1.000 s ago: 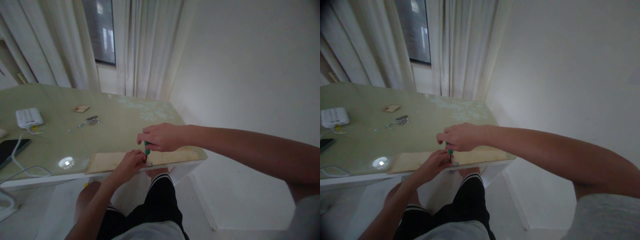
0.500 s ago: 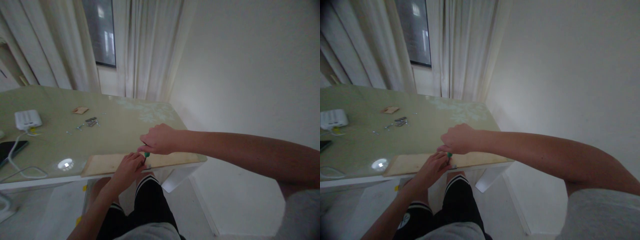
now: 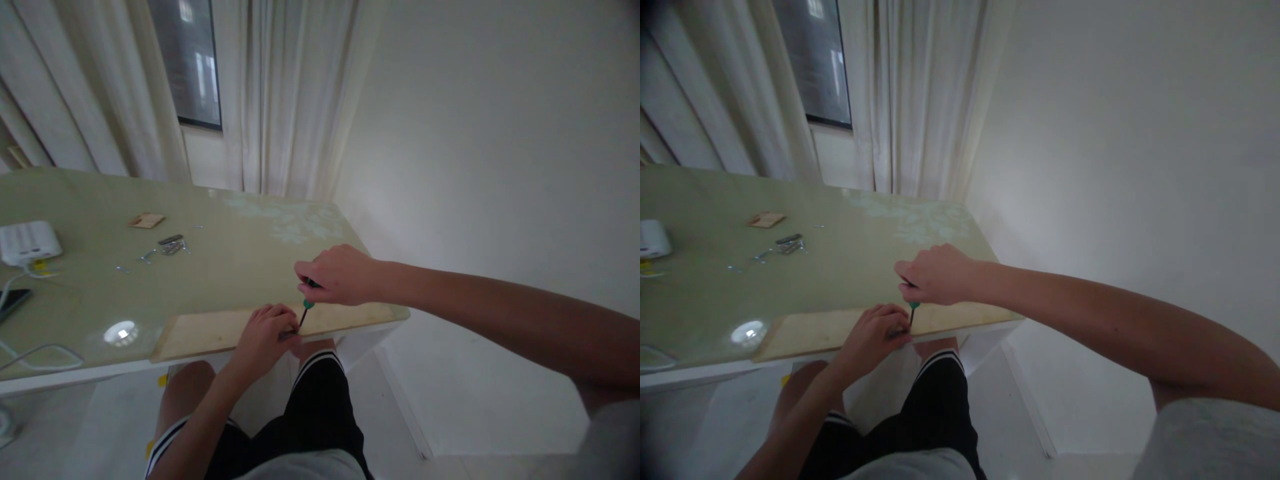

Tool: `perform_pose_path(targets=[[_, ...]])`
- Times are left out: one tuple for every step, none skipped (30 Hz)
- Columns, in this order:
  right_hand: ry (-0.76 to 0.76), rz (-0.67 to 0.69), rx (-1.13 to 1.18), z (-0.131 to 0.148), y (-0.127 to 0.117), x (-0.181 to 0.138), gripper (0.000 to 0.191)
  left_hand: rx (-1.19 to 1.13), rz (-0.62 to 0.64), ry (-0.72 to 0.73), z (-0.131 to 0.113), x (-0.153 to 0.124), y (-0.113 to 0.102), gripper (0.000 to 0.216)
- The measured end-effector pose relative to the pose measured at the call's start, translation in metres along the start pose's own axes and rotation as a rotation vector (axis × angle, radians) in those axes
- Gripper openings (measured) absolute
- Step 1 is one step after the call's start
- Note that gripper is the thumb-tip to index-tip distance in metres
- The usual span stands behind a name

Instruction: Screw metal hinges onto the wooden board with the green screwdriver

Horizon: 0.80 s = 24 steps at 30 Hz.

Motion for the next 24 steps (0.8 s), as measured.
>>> perform_pose_path(targets=[[0.002, 0.001, 0.007, 0.000, 0.002, 0.001, 0.037, -0.006, 0.002, 0.000, 0.001, 0.000, 0.000, 0.010], [0.001, 0.004, 0.015, 0.000, 0.003, 0.002, 0.037, -0.010, 0.004, -0.001, 0.002, 0.000, 0.001, 0.010], [-0.001, 0.009, 0.022, 0.001, 0.005, 0.003, 0.037, -0.013, 0.006, -0.002, 0.003, 0.000, 0.001, 0.009], [-0.003, 0.017, 0.029, 0.001, 0.006, 0.003, 0.037, -0.015, 0.008, -0.005, 0.003, 0.000, 0.001, 0.009], [-0.006, 0.025, 0.038, 0.002, 0.008, 0.004, 0.036, -0.016, 0.010, -0.009, 0.004, 0.000, 0.002, 0.009], [-0.007, 0.029, 0.043, 0.002, 0.009, 0.005, 0.036, -0.015, 0.011, -0.012, 0.004, 0.000, 0.002, 0.008], [-0.007, 0.030, 0.047, 0.002, 0.010, 0.006, 0.037, -0.012, 0.011, -0.015, 0.004, 0.000, 0.002, 0.008], [-0.009, 0.029, 0.049, 0.002, 0.011, 0.006, 0.037, -0.008, 0.011, -0.017, 0.004, 0.000, 0.002, 0.008], [-0.010, 0.027, 0.048, 0.002, 0.012, 0.007, 0.036, -0.004, 0.011, -0.018, 0.003, 0.000, 0.002, 0.008], [-0.014, 0.026, 0.046, 0.002, 0.013, 0.007, 0.036, -0.001, 0.010, -0.020, 0.003, 0.001, 0.002, 0.008], [-0.018, 0.025, 0.044, 0.002, 0.013, 0.007, 0.036, 0.000, 0.010, -0.023, 0.003, 0.001, 0.002, 0.009], [-0.024, 0.026, 0.042, 0.002, 0.014, 0.007, 0.036, -0.002, 0.010, -0.026, 0.003, 0.001, 0.002, 0.009], [-0.033, 0.028, 0.044, 0.003, 0.014, 0.007, 0.036, -0.005, 0.011, -0.028, 0.003, 0.001, 0.002, 0.009], [-0.047, 0.030, 0.051, 0.004, 0.014, 0.007, 0.037, -0.008, 0.013, -0.030, 0.003, 0.001, 0.002, 0.009], [-0.068, 0.031, 0.065, 0.005, 0.014, 0.006, 0.036, -0.009, 0.017, -0.031, 0.003, 0.001, 0.002, 0.009], [-0.096, 0.031, 0.087, 0.007, 0.014, 0.006, 0.034, -0.008, 0.022, -0.033, 0.003, 0.001, 0.002, 0.008], [-0.128, 0.024, 0.114, 0.010, 0.013, 0.006, 0.031, -0.004, 0.027, -0.034, 0.003, 0.001, 0.002, 0.008], [-0.157, 0.013, 0.145, 0.013, 0.011, 0.005, 0.029, 0.001, 0.033, -0.036, 0.003, 0.001, 0.002, 0.008], [-0.172, 0.002, 0.170, 0.014, 0.010, 0.005, 0.029, 0.005, 0.038, -0.036, 0.004, 0.001, 0.002, 0.008], [-0.157, -0.004, 0.180, 0.013, 0.010, 0.006, 0.031, 0.006, 0.043, -0.033, 0.004, 0.001, 0.003, 0.008], [-0.110, -0.005, 0.173, 0.009, 0.011, 0.006, 0.034, 0.005, 0.044, -0.030, 0.004, 0.001, 0.003, 0.009], [-0.042, 0.001, 0.153, 0.004, 0.012, 0.007, 0.040, 0.003, 0.043, -0.026, 0.005, 0.001, 0.003, 0.010], [0.032, 0.012, 0.126, -0.003, 0.014, 0.007, 0.047, 0.002, 0.039, -0.022, 0.005, 0.001, 0.004, 0.012], [0.085, 0.021, 0.097, -0.007, 0.016, 0.007, 0.054, 0.003, 0.034, -0.018, 0.006, 0.001, 0.004, 0.013]])
Point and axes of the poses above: each hand's wrist, its own x-axis towards the middle knuckle, its own y-axis out of the palm, z = x × y, the point moved 9 cm from there along x, towards the middle knuckle, and after that the axes turned 12 degrees about -y, right-handed, at the moved point
